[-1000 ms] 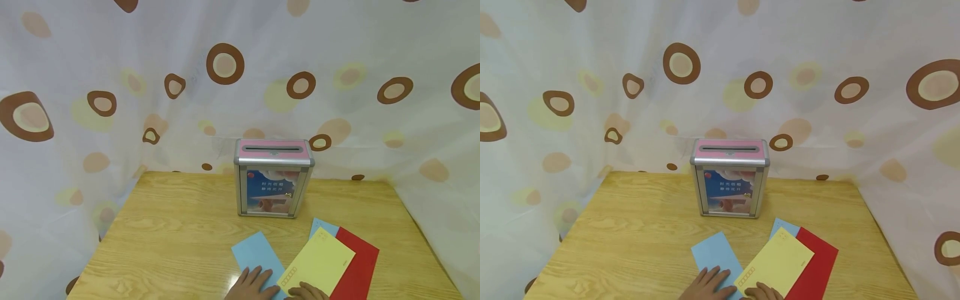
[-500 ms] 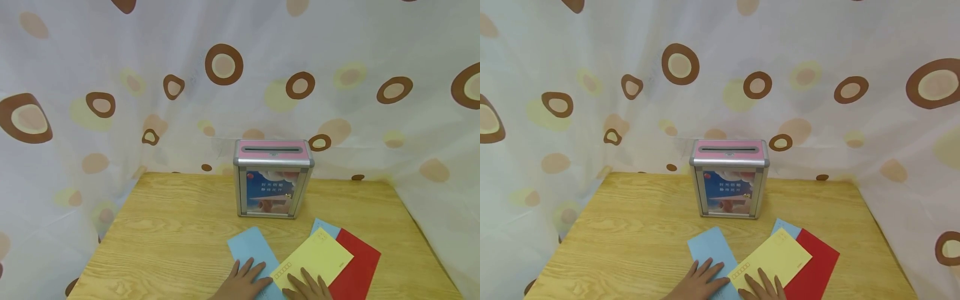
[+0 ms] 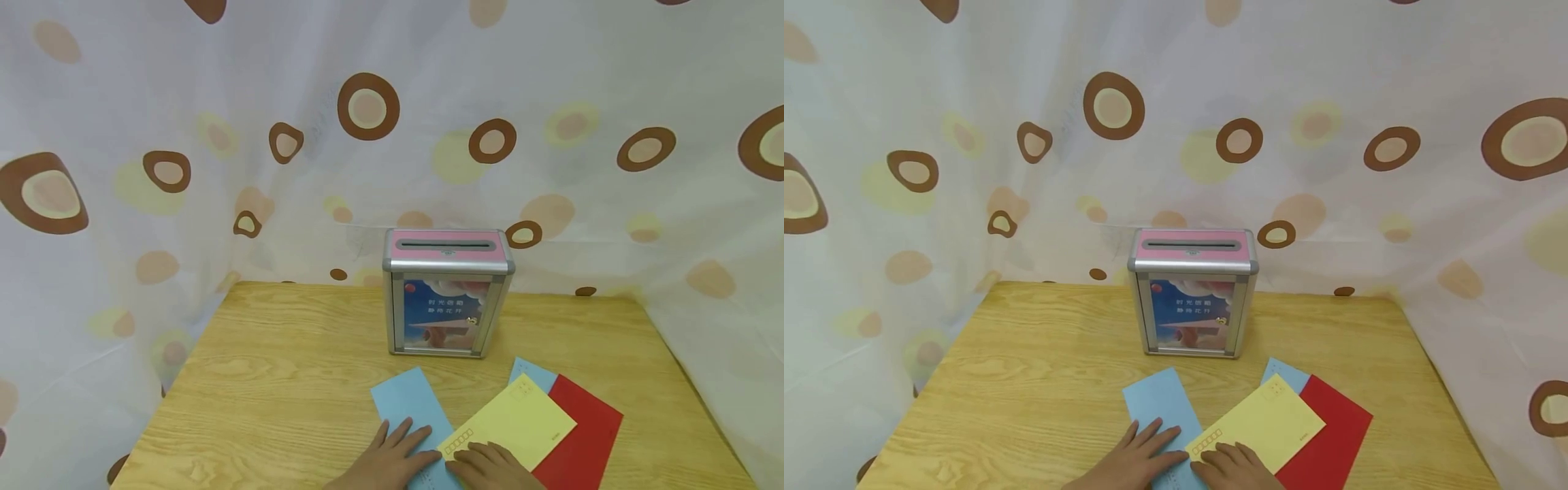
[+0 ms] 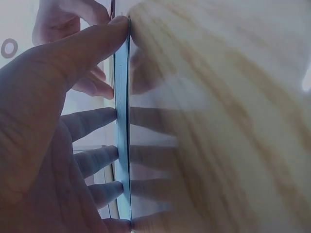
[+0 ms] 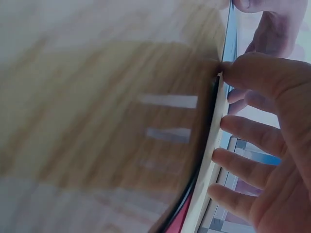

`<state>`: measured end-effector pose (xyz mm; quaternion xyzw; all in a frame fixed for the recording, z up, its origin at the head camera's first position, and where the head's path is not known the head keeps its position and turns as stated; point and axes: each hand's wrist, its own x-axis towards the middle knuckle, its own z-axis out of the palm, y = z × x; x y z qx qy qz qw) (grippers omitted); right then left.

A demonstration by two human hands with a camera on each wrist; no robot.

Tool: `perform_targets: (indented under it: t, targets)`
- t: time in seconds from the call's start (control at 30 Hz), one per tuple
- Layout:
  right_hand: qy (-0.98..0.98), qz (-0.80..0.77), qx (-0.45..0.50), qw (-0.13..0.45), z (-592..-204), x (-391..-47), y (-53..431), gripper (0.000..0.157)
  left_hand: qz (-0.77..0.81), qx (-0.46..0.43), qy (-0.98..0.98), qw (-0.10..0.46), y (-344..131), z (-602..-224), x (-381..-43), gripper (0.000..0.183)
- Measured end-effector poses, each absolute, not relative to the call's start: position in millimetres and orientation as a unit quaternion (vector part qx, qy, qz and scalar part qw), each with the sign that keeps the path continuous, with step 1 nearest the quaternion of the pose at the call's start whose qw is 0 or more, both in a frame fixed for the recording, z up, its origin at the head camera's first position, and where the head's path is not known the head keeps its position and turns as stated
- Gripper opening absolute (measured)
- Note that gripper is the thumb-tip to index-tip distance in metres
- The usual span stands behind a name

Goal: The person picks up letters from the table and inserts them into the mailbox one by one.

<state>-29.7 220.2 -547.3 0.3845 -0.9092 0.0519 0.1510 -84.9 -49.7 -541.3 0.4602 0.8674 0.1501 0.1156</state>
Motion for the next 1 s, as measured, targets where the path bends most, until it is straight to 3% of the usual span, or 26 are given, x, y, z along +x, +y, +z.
perform_targets:
  t: [0.3, 0.53, 0.73, 0.87, 1.0]
  targets:
    - [-0.897, 0.097, 0.426, 0.071, -541, -41, 222, 0.051, 0.134, 0.456, 0.874, 0.102, -51, -540, -89, 0.071]
    - [-0.893, 0.238, 0.374, -0.081, -538, -46, 221, 0.06, 0.134, 0.449, 0.877, 0.109, -49, -535, -95, 0.075]
    - [-0.895, 0.245, 0.368, -0.053, -530, -53, 215, 0.042, 0.13, 0.438, 0.884, 0.103, -49, -532, -103, 0.084]
    - [-0.908, 0.228, 0.35, -0.024, -525, -53, 210, 0.042, 0.135, 0.426, 0.887, 0.118, -49, -530, -107, 0.083]
    - [-0.92, 0.237, 0.306, -0.066, -520, -54, 207, 0.04, 0.153, 0.41, 0.887, 0.143, -50, -528, -108, 0.081]
